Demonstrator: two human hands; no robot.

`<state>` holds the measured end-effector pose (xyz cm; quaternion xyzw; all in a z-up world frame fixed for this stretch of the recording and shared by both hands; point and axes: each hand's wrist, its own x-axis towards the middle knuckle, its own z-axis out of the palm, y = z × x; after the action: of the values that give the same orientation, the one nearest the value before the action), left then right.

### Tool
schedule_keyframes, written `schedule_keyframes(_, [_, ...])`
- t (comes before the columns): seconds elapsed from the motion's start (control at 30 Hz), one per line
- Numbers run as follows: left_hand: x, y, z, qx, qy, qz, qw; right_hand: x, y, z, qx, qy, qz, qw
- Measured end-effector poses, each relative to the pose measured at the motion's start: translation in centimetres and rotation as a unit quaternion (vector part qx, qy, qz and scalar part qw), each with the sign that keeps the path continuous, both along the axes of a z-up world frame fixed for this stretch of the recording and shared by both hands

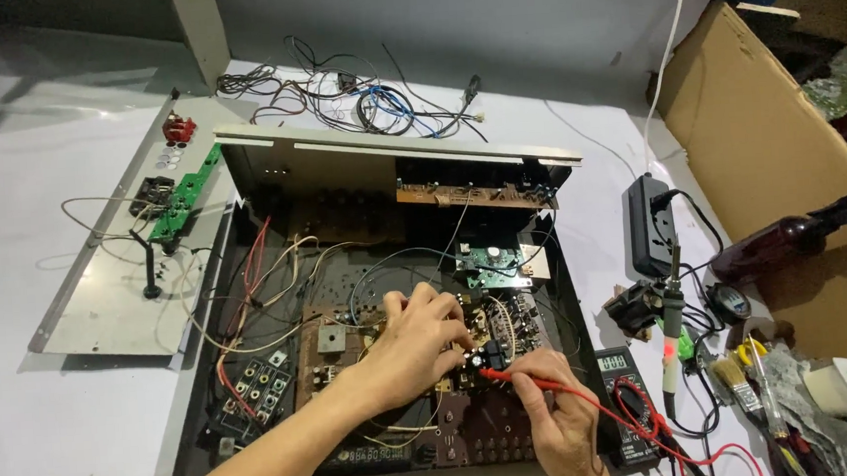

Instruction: Testing various points on an electronic circuit board using a digital multimeter to diagnose issues.

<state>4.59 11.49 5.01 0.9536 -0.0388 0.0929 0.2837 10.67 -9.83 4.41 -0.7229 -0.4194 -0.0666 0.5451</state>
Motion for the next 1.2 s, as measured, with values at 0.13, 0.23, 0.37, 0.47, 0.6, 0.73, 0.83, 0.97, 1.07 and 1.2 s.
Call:
schedule_keyframes(0.13, [0.2, 0.1, -0.2, -0.019, 0.004, 0.009, 1.0, -0.1, 0.4, 0.5, -0.014, -0.015, 0.007, 1.0])
schedule_keyframes(0.23, [0.3, 0.1, -0.4, -0.017, 0.01, 0.007, 1.0, 0.2, 0.1, -0.4, -0.033, 0.009, -0.01, 0.999])
schedule_keyframes(0.37, [0.5, 0.1, -0.3, -0.015, 0.015, 0.008, 1.0, 0.2, 0.2, -0.3, -0.014, 0.003, -0.006, 1.0])
schedule_keyframes(0.47, [0.5, 0.2, -0.6, -0.015, 0.017, 0.012, 1.0, 0.3, 0.1, -0.8, -0.001, 0.017, -0.008, 1.0])
schedule_keyframes(0.6, [0.6, 0.2, -0.5, -0.021, 0.019, 0.01, 1.0, 0.5, -0.1, -1.0, 0.004, 0.018, 0.0, 1.0])
schedule_keyframes(0.73, [0.7, 0.2, -0.6, -0.02, 0.025, 0.011, 0.999, 0.3, 0.2, -0.6, 0.019, 0.014, -0.002, 1.0])
schedule_keyframes(0.83, [0.7, 0.2, -0.8, -0.02, 0.013, 0.008, 1.0, 0.1, 0.4, 0.2, 0.008, 0.008, 0.003, 1.0])
schedule_keyframes(0.97, [0.7, 0.2, -0.8, -0.016, 0.012, 0.009, 1.0, 0.3, 0.3, 0.1, 0.005, 0.011, 0.01, 1.0])
schedule_keyframes(1.07, [0.7, 0.1, -0.6, -0.021, 0.021, 0.011, 1.0, 0.3, 0.3, 0.0, 0.002, 0.018, 0.013, 1.0])
schedule_keyframes(1.2, [0.8, 0.2, -0.8, -0.016, 0.015, 0.012, 1.0, 0.4, 0.1, -0.7, 0.062, 0.014, 0.0, 0.998])
